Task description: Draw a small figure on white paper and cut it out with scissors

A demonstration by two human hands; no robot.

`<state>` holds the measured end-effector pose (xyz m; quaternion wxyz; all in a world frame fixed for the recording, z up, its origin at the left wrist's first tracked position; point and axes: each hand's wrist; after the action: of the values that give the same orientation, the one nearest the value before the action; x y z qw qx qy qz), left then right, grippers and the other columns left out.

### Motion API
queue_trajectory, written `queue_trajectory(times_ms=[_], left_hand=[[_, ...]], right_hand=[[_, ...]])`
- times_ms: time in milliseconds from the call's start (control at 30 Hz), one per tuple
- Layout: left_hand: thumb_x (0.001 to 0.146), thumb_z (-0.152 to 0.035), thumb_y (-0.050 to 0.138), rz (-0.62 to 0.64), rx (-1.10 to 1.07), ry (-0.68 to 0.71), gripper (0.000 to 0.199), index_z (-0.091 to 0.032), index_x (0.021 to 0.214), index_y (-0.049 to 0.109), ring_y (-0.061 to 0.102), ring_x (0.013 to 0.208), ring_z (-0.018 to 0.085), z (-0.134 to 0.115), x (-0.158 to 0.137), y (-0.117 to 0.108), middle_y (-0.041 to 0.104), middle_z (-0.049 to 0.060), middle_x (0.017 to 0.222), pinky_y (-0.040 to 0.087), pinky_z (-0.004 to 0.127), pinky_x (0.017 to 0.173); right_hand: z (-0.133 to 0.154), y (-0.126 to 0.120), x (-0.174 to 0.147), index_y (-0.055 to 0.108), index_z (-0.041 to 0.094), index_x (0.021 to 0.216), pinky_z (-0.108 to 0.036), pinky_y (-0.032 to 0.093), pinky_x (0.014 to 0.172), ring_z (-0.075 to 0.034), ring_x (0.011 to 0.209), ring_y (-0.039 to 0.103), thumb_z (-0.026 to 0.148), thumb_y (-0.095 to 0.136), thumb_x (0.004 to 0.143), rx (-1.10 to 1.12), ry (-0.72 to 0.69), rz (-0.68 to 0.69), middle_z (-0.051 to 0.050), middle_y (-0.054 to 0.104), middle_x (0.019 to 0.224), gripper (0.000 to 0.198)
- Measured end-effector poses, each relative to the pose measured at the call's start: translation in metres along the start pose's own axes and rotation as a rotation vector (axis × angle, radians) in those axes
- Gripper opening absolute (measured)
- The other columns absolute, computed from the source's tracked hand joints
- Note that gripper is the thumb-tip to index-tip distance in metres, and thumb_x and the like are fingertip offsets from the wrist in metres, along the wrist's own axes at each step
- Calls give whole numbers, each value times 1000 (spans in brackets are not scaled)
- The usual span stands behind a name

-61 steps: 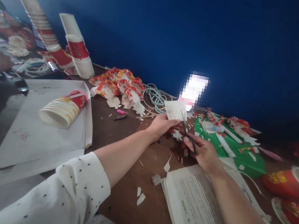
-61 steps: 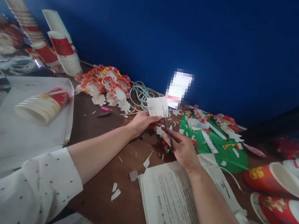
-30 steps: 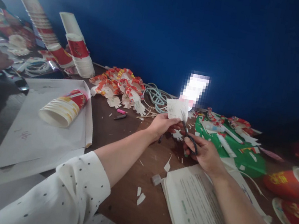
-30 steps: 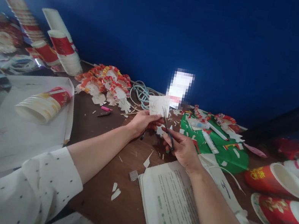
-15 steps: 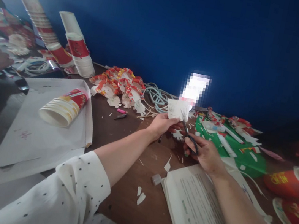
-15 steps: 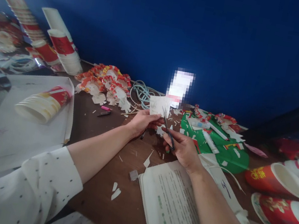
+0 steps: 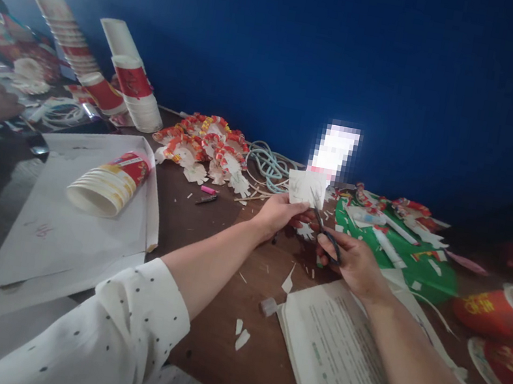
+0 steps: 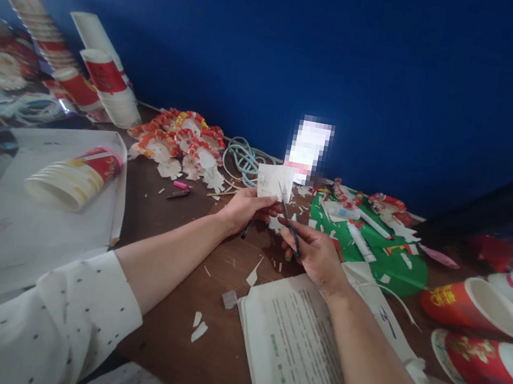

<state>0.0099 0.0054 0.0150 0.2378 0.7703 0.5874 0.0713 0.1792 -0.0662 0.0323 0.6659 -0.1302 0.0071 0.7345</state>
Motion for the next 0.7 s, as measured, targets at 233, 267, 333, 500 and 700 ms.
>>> queue_trajectory(times_ms=[233,267,333,500,700], left_hand=[[80,-17,68,2,0,-3,8,-10,82,66,65,59,11,-2,-1,1,72,7,71,47,21,56],[81,-17,67,0,-2,-5,7,-10,82,65,65,59,11,-2,-1,1,72,7,71,46,21,55],[81,-16,66,-3,-5,-7,6,-10,82,65,65,59,11,-2,-2,2,72,7,70,46,21,55],[80,-17,69,-12,-1,-20,7,-11,81,66,64,59,11,-3,-3,2,72,7,71,47,22,58],[79,-18,70,-12,4,-30,9,-11,81,65,64,59,11,-3,-2,1,72,7,72,48,22,59]], right_hand=[[1,0,0,74,22,113,-24,34,50,-10,56,50,53,77,71,-17,15,-15,1,58,68,52],[2,1,0,74,22,113,-24,34,50,-10,56,50,53,76,70,-20,18,-19,1,58,67,53],[3,2,-1,74,22,113,-25,34,50,-10,56,50,53,76,70,-21,25,-25,1,58,67,53],[5,2,-2,75,22,111,-25,34,49,-10,54,49,53,76,70,-32,29,-29,1,57,65,51],[4,0,-2,76,19,108,-23,34,48,-9,54,49,53,77,70,-18,9,-6,1,57,65,50]])
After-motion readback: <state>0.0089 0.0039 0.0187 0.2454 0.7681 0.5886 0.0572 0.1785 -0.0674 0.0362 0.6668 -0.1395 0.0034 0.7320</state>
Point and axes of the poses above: each hand's wrist, its own x-axis towards the middle knuckle, its own y-axis out of the palm, z = x × y
